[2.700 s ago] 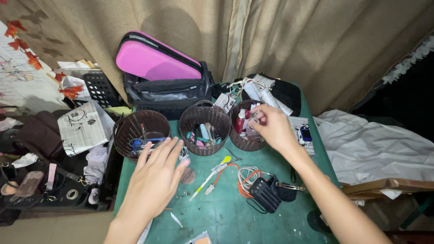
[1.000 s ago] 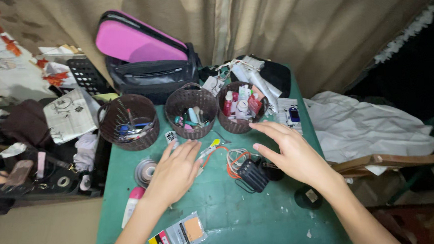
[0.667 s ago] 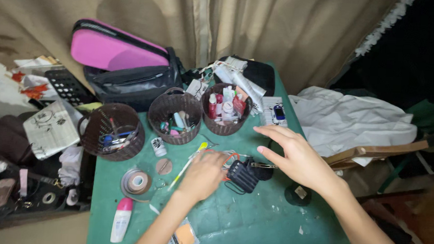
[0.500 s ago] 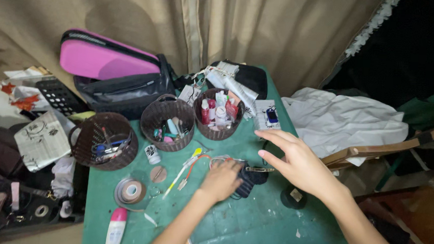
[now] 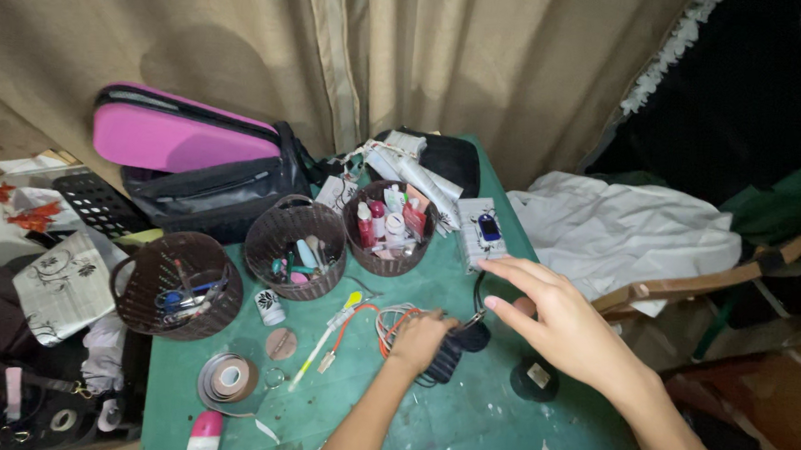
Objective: The person sorts small items on a green table into three brown woven baskets. They pick up pens, markers, bottles, and small containers, then place them into the baskets. The person also opens a small black container and handles a plastic-wrapped item.
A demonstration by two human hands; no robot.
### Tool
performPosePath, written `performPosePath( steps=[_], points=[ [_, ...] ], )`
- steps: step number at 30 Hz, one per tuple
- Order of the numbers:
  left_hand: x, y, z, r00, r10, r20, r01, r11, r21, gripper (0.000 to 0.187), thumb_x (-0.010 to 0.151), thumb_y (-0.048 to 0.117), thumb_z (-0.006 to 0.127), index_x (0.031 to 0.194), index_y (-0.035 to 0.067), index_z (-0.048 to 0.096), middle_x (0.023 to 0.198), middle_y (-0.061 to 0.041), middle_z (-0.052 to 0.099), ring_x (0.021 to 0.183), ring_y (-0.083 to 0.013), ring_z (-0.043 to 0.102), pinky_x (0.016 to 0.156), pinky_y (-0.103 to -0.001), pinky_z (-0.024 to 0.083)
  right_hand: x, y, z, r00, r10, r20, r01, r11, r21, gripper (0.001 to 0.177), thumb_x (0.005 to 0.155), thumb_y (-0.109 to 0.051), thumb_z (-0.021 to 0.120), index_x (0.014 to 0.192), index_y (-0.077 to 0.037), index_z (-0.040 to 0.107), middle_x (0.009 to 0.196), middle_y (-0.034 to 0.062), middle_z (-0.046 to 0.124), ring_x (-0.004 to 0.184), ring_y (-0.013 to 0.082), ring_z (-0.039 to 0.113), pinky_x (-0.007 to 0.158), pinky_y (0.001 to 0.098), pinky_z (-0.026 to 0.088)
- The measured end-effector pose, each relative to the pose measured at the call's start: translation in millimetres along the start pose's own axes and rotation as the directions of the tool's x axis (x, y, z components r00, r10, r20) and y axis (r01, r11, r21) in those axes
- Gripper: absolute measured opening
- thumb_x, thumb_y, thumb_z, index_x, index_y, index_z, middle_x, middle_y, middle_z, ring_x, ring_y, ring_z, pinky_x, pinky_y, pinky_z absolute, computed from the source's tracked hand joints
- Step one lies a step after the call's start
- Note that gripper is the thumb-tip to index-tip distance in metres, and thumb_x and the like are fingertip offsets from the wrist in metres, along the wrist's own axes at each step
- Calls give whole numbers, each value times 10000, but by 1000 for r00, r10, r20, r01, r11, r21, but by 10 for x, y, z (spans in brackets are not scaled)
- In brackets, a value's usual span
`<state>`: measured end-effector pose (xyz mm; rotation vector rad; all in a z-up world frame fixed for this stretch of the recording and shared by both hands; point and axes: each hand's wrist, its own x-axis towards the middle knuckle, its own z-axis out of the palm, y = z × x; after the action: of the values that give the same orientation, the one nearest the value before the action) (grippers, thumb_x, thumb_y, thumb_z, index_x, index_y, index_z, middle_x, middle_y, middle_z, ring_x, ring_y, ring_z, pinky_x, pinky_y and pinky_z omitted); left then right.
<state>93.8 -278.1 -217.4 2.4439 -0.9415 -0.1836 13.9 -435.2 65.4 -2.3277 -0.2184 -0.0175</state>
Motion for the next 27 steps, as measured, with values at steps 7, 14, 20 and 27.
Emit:
performPosePath(
  steps=[7,14,20,27],
  points=[
    [-100,192,-334,991,-6,-132,-15,987,-159,315,865,128,598,1150,196,715,1064,-167,637,930,-392,655,824,-484,518,45,-19,32,996,81,29,-81,997,-11,514,828,-221,661,1339,-188,615,1270,38,638,724,156,705,659,274,558],
    [-432,285,-1055,978,-102,-182,59,973,-225,288,885,146,630,1161,186,702,975,-121,640,904,-360,644,780,-464,515,124,4,83,998,54,21,-53,997,-51,490,832,-255,671,1315,-182,634,1284,9,656,844,154,672,638,277,542],
    [-779,103,-1703,926,-161,-343,99,976,-192,296,839,137,663,1130,165,712,947,-103,664,882,-336,655,745,-445,518,211,67,178,980,-199,16,200,973,-115,439,854,-260,663,1261,-99,634,1275,111,651,1154,273,632,944,341,476],
    [-1145,-166,-2249,871,-208,-444,195,978,-77,281,828,140,668,1100,170,730,922,-100,682,839,-339,664,733,-443,521,300,74,252,990,-127,64,132,987,-93,458,829,-276,659,1258,-119,634,1280,103,653,1172,271,630,963,344,470]
  ],
)
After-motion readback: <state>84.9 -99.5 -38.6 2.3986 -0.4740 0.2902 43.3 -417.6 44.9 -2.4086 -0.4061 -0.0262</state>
